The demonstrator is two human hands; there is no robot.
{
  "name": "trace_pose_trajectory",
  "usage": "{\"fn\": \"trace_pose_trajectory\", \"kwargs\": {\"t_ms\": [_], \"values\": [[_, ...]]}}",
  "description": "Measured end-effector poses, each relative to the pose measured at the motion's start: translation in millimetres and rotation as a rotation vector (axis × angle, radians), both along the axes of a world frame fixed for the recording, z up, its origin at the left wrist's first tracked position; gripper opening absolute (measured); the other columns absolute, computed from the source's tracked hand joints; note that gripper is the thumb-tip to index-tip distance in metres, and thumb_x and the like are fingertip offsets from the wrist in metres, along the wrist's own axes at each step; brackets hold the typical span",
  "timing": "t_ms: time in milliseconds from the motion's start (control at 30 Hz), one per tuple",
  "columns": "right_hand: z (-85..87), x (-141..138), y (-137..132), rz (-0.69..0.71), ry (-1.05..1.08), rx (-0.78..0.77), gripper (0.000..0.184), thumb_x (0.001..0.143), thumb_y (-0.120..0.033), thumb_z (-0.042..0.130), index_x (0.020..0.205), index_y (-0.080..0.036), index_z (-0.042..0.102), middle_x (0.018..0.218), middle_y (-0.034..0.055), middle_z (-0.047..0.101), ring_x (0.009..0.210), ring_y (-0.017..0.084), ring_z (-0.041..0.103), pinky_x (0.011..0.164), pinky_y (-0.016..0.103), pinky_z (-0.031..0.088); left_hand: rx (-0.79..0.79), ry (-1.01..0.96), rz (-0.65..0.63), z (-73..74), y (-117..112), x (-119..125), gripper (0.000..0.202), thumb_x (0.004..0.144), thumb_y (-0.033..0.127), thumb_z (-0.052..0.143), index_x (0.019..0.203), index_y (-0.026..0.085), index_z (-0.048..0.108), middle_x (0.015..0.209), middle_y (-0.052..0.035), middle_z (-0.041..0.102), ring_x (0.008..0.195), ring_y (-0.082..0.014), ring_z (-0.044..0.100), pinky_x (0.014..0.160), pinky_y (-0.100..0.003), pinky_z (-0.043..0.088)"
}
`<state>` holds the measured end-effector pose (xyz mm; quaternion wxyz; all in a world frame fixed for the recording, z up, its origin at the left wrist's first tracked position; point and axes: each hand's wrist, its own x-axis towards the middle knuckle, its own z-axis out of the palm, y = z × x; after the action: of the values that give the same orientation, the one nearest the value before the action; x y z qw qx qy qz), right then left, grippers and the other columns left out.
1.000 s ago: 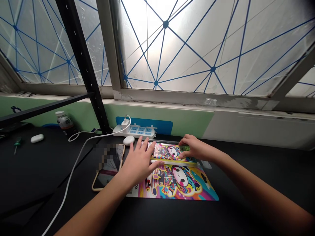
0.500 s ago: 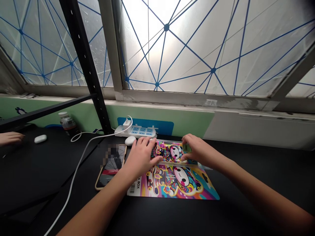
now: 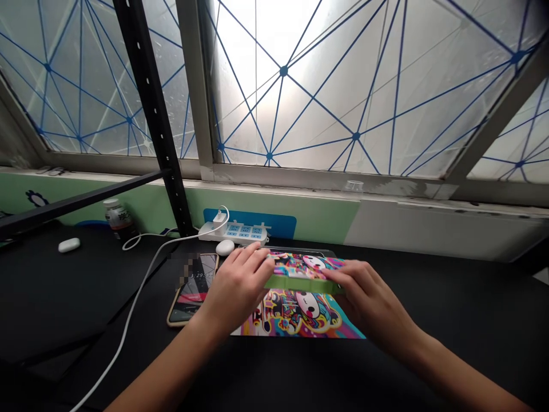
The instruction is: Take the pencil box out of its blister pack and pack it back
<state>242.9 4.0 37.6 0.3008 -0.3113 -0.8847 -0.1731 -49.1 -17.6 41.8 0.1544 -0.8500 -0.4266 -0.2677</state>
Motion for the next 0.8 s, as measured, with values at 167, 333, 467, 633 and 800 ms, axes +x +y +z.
{"fn": "trace_pose_trajectory", "kwargs": {"t_ms": [167,333,467,633,800], "values": [[-27.8,23,-35,0.121,-0.07,0.049,0.041,0.095,-0.012,0.049,0.133,-0.025,0.056,0.095,0.0067,0.068,0.094,0.025,0.063,0.092,0.043,0.053,-0.084,0.091,-0.172,-32.9,-36,-7,0.039,0.093,0.013,0.053,0.132,0.016,0.055,0.142,-0.0162,0.056,0.132,-0.0334,0.051,0.109,-0.051,0.043],[-46.9,23,-40,0.155,-0.128,0.017,0.029,0.096,-0.013,0.05,0.121,-0.022,0.062,0.11,0.0104,0.071,0.105,0.025,0.067,0.09,0.041,0.056,-0.341,0.038,-0.249,-47.0,-46,-17,0.05,0.093,0.032,0.062,0.14,0.022,0.049,0.148,-0.0123,0.051,0.14,-0.033,0.041,0.113,-0.052,0.04],[-47.9,28,-38,0.146,-0.097,-0.145,0.03,0.093,-0.029,0.061,0.122,-0.023,0.058,0.129,0.0152,0.065,0.119,0.028,0.062,0.098,0.045,0.054,-0.491,-0.132,-0.186,-46.5,-48,-19,0.046,0.092,0.033,0.063,0.136,0.027,0.052,0.158,-0.0091,0.037,0.149,-0.0339,0.023,0.116,-0.053,0.035],[-48.8,43,-34,0.025,-0.013,-0.462,0.052,0.087,-0.045,0.069,0.133,-0.027,0.052,0.144,0.015,0.054,0.126,0.031,0.058,0.1,0.045,0.053,-0.615,-0.311,-0.121,-50.8,-47,-17,0.053,0.084,0.028,0.071,0.134,0.028,0.052,0.159,-0.0117,0.033,0.146,-0.034,0.031,0.116,-0.052,0.034],[-33.7,46,-27,0.04,0.108,-0.701,0.046,0.084,-0.045,0.071,0.126,-0.028,0.062,0.14,0.0125,0.057,0.124,0.032,0.059,0.101,0.044,0.052,-0.651,-0.434,-0.094,-53.4,-42,-17,0.087,0.073,0.025,0.08,0.148,0.03,0.036,0.154,-0.013,0.034,0.14,-0.0332,0.041,0.114,-0.047,0.038]]}}
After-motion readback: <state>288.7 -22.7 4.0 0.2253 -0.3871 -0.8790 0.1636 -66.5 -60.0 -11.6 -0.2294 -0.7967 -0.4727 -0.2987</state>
